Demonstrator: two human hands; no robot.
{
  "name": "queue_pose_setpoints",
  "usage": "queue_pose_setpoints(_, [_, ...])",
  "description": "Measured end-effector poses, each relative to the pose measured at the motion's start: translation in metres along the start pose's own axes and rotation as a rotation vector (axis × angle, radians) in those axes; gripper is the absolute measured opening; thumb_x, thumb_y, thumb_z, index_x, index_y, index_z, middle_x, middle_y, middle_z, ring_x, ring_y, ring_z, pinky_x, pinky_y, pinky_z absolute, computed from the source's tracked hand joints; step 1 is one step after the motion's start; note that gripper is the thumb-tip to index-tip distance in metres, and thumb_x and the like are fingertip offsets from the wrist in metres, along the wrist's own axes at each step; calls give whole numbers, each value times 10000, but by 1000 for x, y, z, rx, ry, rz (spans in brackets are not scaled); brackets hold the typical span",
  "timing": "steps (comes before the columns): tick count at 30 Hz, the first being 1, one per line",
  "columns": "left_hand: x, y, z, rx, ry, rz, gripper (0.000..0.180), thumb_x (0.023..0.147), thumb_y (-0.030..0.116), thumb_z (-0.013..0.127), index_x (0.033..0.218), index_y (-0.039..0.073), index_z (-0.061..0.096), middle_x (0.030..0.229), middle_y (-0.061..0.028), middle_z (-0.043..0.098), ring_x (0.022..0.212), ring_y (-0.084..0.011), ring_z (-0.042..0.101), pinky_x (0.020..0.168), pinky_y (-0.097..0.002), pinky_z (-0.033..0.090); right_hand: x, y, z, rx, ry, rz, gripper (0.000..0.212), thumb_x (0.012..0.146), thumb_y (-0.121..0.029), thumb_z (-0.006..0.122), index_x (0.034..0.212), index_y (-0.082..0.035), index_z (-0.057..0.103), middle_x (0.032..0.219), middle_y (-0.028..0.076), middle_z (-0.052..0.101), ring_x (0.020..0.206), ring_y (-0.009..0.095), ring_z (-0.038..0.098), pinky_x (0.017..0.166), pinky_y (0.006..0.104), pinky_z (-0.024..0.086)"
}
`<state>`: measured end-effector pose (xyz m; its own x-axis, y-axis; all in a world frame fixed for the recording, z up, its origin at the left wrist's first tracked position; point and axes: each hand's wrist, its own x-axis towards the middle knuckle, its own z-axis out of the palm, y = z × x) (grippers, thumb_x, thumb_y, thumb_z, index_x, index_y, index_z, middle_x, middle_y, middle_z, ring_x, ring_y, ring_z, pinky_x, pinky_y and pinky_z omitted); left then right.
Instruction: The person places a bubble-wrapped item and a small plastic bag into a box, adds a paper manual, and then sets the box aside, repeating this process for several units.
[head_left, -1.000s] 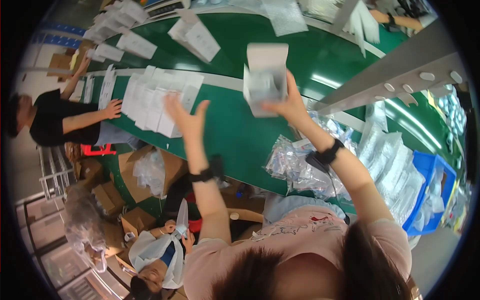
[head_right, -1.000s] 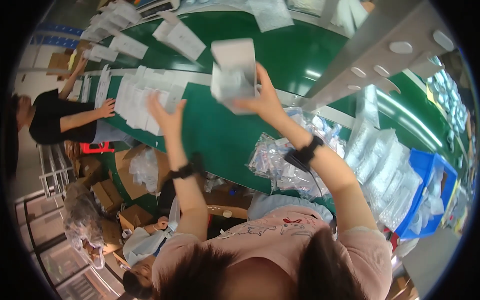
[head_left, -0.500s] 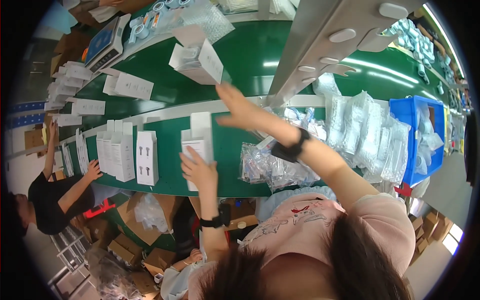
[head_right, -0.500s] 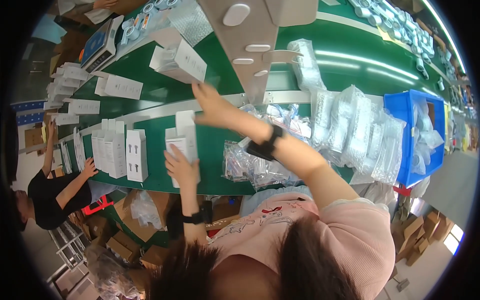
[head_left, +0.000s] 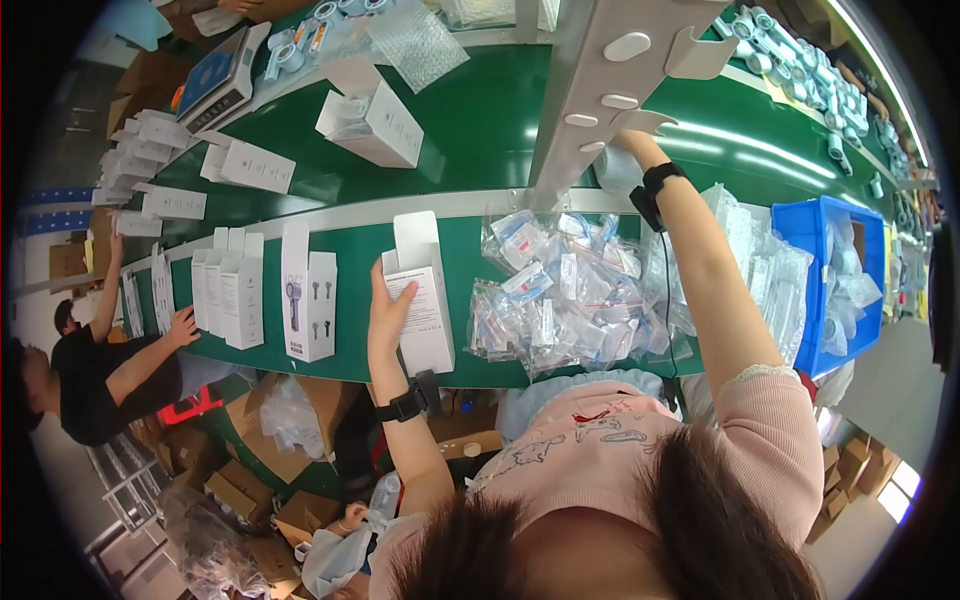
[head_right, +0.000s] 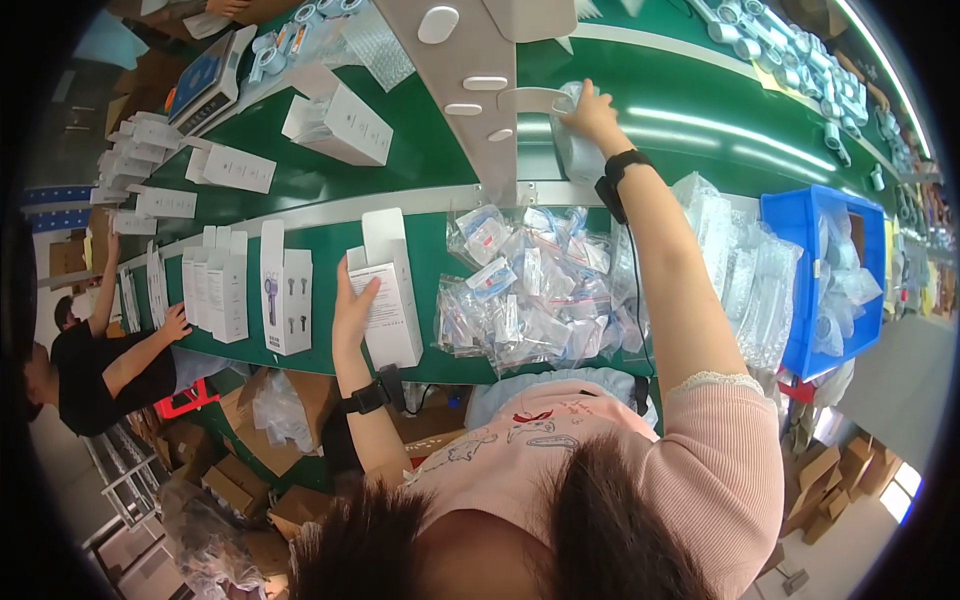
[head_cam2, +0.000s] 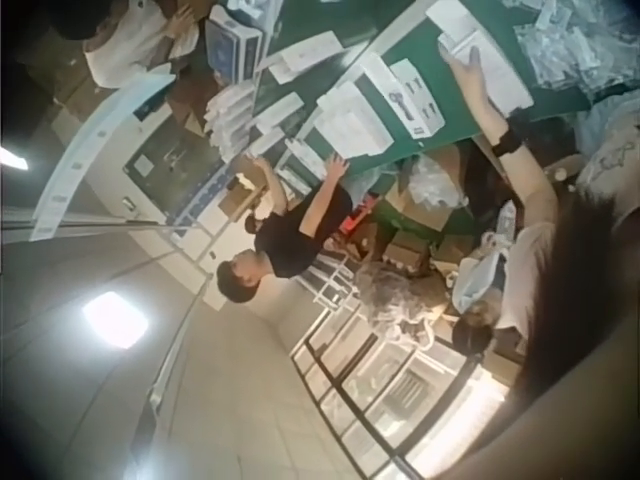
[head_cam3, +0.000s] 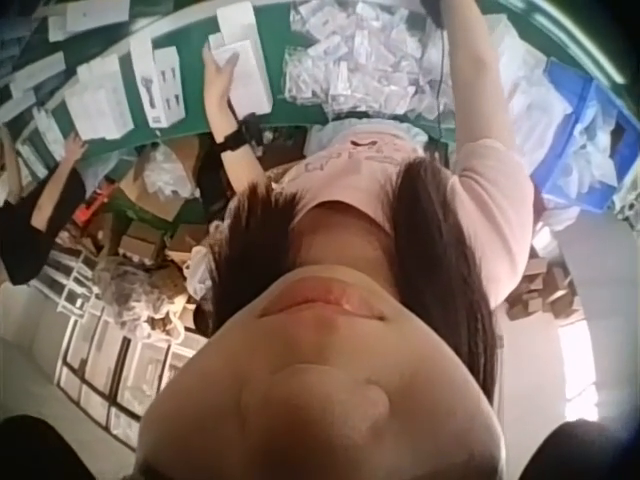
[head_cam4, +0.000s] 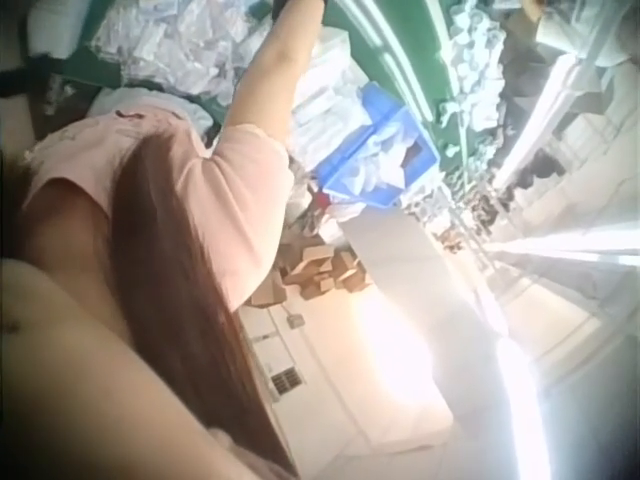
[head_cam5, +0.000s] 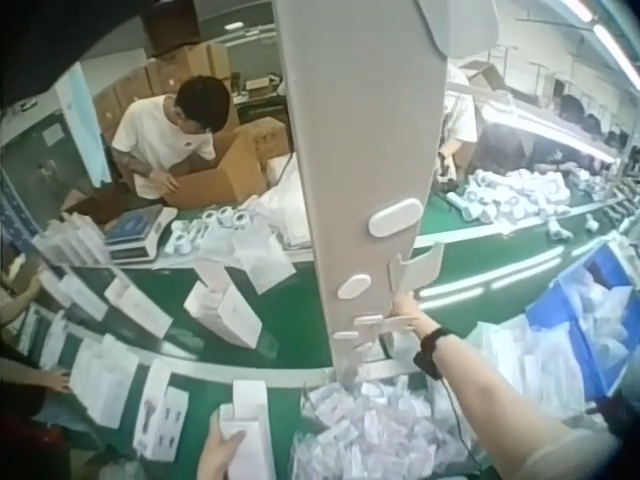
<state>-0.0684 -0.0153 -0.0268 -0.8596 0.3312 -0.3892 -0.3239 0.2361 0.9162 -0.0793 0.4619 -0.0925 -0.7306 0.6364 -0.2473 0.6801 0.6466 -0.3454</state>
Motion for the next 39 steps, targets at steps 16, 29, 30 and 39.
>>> queue_pose_setpoints(16, [-79, 80, 61, 421, 122, 442, 648, 578, 107, 780, 1090, 45, 389, 1138, -192, 468, 974, -294, 526, 824, -340, 429, -208, -49, -124, 1875, -407, -214, 464, 755, -221, 505, 1192, -84, 437, 1053, 102, 540, 878, 203, 564, 802, 338, 466])
queue_pose_setpoints(29, [-97, 56, 139, 292, 441, 643, 715, 572, 133, 818, 1017, 31, 268, 981, -175, 432, 889, -312, 511, 784, -371, 423, -285, -154, -59, 1241, 693, -608, 701, 698, -43, 665, 1236, -77, 217, 1192, 107, 322, 1062, 202, 407, 905, 336, 364])
queue_pose_setpoints(30, [-96, 53, 138, 212, 476, 636, 712, 571, 125, 818, 1015, 30, 270, 967, -170, 426, 889, -311, 506, 774, -377, 421, -287, -157, -58, 1146, 731, -721, 708, 695, -37, 671, 1234, -76, 213, 1190, 109, 311, 1058, 197, 403, 901, 330, 362])
queue_pose_setpoints(39, [-85, 43, 130, 348, 592, 774, 707, 560, 87, 815, 1014, 55, 275, 1007, -137, 380, 946, -239, 439, 805, -373, 377, -270, -159, -56, 1346, 387, -404, 705, 690, -47, 695, 1210, -54, 218, 1126, 99, 315, 1045, 182, 387, 887, 306, 354])
